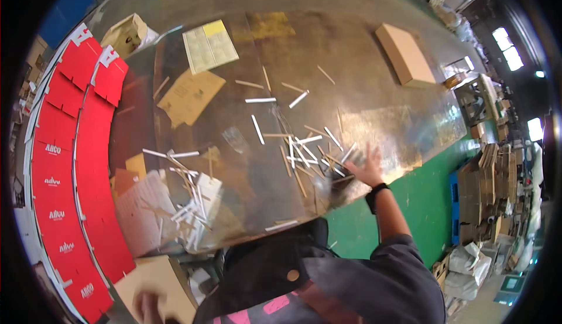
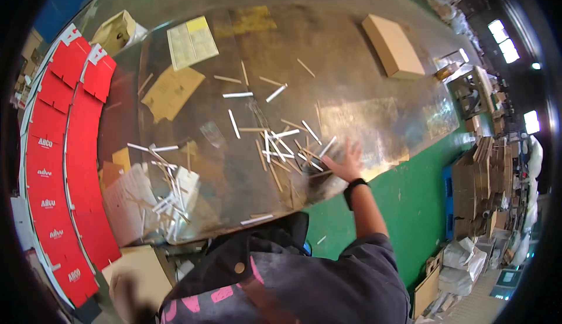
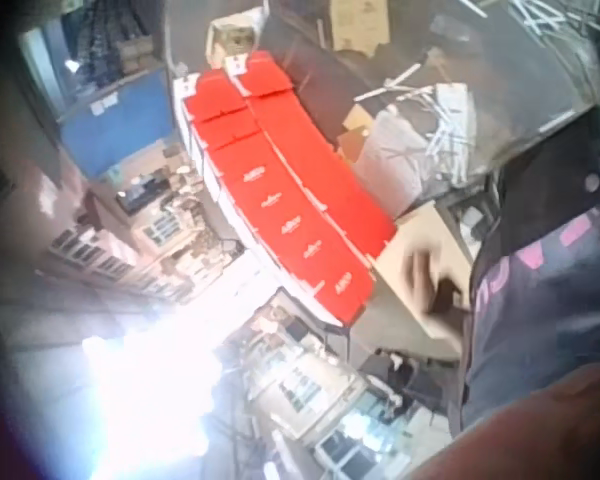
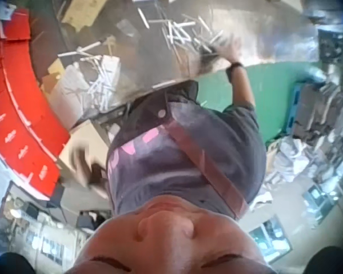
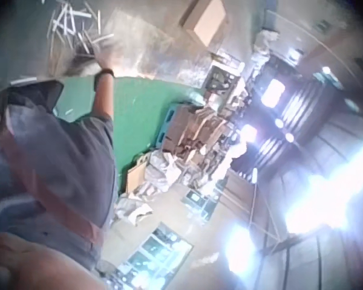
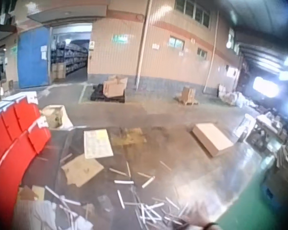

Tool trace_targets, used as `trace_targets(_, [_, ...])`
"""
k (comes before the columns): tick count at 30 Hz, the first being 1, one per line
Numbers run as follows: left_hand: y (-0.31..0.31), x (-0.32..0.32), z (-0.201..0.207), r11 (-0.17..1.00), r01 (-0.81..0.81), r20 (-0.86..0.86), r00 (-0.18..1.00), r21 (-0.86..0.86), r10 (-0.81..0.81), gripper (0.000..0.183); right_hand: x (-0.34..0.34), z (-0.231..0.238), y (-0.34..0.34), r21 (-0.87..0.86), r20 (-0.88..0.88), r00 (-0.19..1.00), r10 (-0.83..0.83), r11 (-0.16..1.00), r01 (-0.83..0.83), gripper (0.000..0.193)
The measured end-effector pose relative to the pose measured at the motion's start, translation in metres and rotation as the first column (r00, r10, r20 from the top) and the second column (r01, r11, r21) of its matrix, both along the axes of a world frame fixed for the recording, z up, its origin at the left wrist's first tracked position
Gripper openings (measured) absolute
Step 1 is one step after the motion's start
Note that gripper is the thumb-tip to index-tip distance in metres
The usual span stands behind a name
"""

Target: Folding flat cardboard pieces into boxes and stacking them.

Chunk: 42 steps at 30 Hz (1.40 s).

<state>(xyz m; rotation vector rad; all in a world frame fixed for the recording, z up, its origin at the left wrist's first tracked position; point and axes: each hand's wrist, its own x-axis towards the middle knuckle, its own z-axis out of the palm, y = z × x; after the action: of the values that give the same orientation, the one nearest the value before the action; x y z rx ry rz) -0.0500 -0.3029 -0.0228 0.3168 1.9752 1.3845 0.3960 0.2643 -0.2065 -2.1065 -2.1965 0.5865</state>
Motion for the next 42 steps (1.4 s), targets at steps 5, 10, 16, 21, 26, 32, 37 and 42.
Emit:
trace_targets(5, [0.309, 0.078, -0.063, 0.533, 0.789, -0.517, 0.332, -0.306, -0.789, 0.043, -0.148, -0.069, -0.059, 0.141, 0.005, 0.997, -0.072, 0.987, 0.070, 0.085])
trace_targets(10, [0.364, 0.174, -0.126, 0.049, 0.749, -0.363, -0.262, -0.661, -0.894, 0.053, -0.242, -0.024, -0.085, 0.181, -0.723, 0.541, 0.430, 0.873, -0.452, 0.067])
trace_targets(16, [0.399, 0.228, -0.184, 0.098, 0.759, -0.623, -0.446, -0.644, -0.642, 0.074, -0.094, -0.026, 0.050, 0.368, -0.430, 0.848, 0.311, 0.918, -0.150, 0.056])
trace_targets(21, [0.444, 0.190, -0.188, 0.271, 0.610, -0.500, -0.242, -0.745, -0.831, 0.069, -0.116, -0.045, 0.066, 0.240, -0.054, 0.994, 0.093, 0.968, -0.078, 0.073])
trace_targets(26, [0.426, 0.062, -0.195, 0.610, 0.037, -0.597, 0.168, -0.791, -0.784, 0.066, -0.243, -0.027, -0.022, 0.090, -0.426, 0.664, 0.614, 0.760, -0.644, 0.078])
trace_targets(32, [0.389, 0.022, -0.175, 0.792, 0.018, -0.762, 0.260, -0.611, -0.594, 0.065, -0.244, -0.006, 0.046, 0.174, -0.483, 0.721, 0.497, 0.862, -0.477, 0.076])
trace_targets(37, [0.413, 0.109, -0.147, 0.392, 0.569, -0.462, 0.024, -0.723, -0.886, 0.066, -0.263, -0.036, 0.138, 0.279, -0.103, 0.977, 0.188, 0.948, -0.153, 0.079])
trace_targets(42, [0.393, 0.085, -0.183, 0.492, 0.316, -0.432, 0.242, -0.811, -0.869, 0.069, -0.355, -0.021, 0.035, -0.020, -0.266, 0.696, 0.667, 0.718, -0.696, 0.086])
